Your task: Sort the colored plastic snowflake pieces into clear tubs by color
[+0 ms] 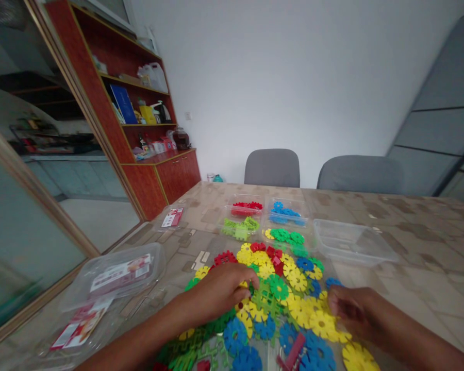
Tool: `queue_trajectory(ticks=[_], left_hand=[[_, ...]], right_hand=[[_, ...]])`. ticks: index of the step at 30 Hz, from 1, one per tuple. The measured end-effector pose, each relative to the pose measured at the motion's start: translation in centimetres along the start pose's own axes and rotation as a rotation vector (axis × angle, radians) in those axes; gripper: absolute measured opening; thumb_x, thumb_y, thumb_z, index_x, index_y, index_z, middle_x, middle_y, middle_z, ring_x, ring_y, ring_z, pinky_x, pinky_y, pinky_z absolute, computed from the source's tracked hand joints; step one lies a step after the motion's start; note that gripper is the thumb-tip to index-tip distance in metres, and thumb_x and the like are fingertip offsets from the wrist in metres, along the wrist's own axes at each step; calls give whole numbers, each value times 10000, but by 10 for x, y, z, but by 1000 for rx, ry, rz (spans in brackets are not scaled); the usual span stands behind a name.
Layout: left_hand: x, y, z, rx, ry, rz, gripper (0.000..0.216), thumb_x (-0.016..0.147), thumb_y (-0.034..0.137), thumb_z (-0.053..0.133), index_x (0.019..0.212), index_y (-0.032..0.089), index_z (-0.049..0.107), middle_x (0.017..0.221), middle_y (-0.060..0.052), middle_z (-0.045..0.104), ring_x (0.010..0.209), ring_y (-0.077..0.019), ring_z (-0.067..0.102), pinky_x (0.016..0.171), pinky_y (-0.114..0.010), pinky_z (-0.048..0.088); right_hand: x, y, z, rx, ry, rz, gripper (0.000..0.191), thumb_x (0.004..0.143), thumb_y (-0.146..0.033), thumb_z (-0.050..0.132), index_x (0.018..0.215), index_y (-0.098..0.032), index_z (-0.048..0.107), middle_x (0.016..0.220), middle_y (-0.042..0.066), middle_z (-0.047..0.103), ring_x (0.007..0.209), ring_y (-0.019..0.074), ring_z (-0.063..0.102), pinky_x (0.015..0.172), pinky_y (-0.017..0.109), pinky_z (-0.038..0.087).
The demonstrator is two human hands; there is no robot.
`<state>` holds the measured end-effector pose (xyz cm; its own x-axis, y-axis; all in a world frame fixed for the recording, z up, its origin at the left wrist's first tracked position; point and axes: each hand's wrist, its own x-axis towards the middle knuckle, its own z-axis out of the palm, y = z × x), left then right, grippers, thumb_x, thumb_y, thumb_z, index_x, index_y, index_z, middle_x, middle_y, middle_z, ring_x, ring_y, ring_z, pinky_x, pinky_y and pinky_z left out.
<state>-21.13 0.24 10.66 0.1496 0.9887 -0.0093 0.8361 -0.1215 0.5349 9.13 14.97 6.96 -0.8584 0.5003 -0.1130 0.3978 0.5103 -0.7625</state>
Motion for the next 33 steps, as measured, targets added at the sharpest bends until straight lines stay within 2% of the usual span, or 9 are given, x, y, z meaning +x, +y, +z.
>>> queue_trajectory(ticks=[7,11,13,16,19,22,26,30,33], left_hand=[[0,-2,0,-1,51,48,243,875,68,505,977,202,680,982,-25,715,943,-184,655,841,-252,459],[1,1,2,14,29,25,234,869,69,510,936,211,683,942,-10,714,916,-175,655,823,-244,458],[1,5,3,21,1,24,231,866,69,525,941,213,690,944,-8,719,915,-176,659,818,-245,457],[1,11,3,18,-56,42,190,863,95,582,952,213,702,963,-12,733,932,-193,669,828,-257,455],[0,15,4,21,-80,44,155,859,143,647,979,218,710,989,-20,738,960,-215,670,842,-274,455],[-1,14,4,32,-87,50,176,853,139,659,1000,221,711,989,-20,734,955,-212,669,825,-265,458],[-2,10,2,21,-100,82,200,845,122,669,1011,225,714,989,-13,731,953,-195,667,842,-248,456],[-1,8,0,15,-112,85,207,849,135,678,1027,232,716,1001,-19,735,952,-201,671,833,-246,457],[0,8,-2,10,-113,87,218,846,122,662,1027,233,713,991,-22,737,939,-204,674,822,-247,460]], right_hand=[[-6,12,-15,20,-15,65,150,749,-265,624,708,-211,491,594,-68,395,578,105,326,523,218,248],[-7,12,-12,-29,-41,49,66,771,-255,620,748,-207,582,602,-53,504,566,108,431,513,203,296],[-1,0,-18,-96,-1,5,141,831,-321,585,758,-208,626,639,-22,597,597,135,528,530,210,359],[26,-27,-36,-321,145,-72,283,927,-366,470,822,-206,679,802,40,719,730,194,658,634,246,464],[72,-52,-52,-517,179,-80,232,934,-265,493,879,-203,710,920,64,752,842,227,688,734,289,487],[123,-70,-54,-615,122,-34,193,965,-315,565,986,-180,701,1034,63,725,946,231,674,831,360,520],[174,-83,-39,-755,21,69,269,964,-354,615,1173,-184,629,1184,67,654,974,213,661,838,415,560],[193,-85,-26,-876,-79,125,286,956,-326,631,1201,-181,616,1206,78,643,996,221,658,840,420,563],[196,-80,-24,-929,-113,101,289,951,-325,638,1200,-179,618,1214,79,640,1015,228,654,855,432,557]])
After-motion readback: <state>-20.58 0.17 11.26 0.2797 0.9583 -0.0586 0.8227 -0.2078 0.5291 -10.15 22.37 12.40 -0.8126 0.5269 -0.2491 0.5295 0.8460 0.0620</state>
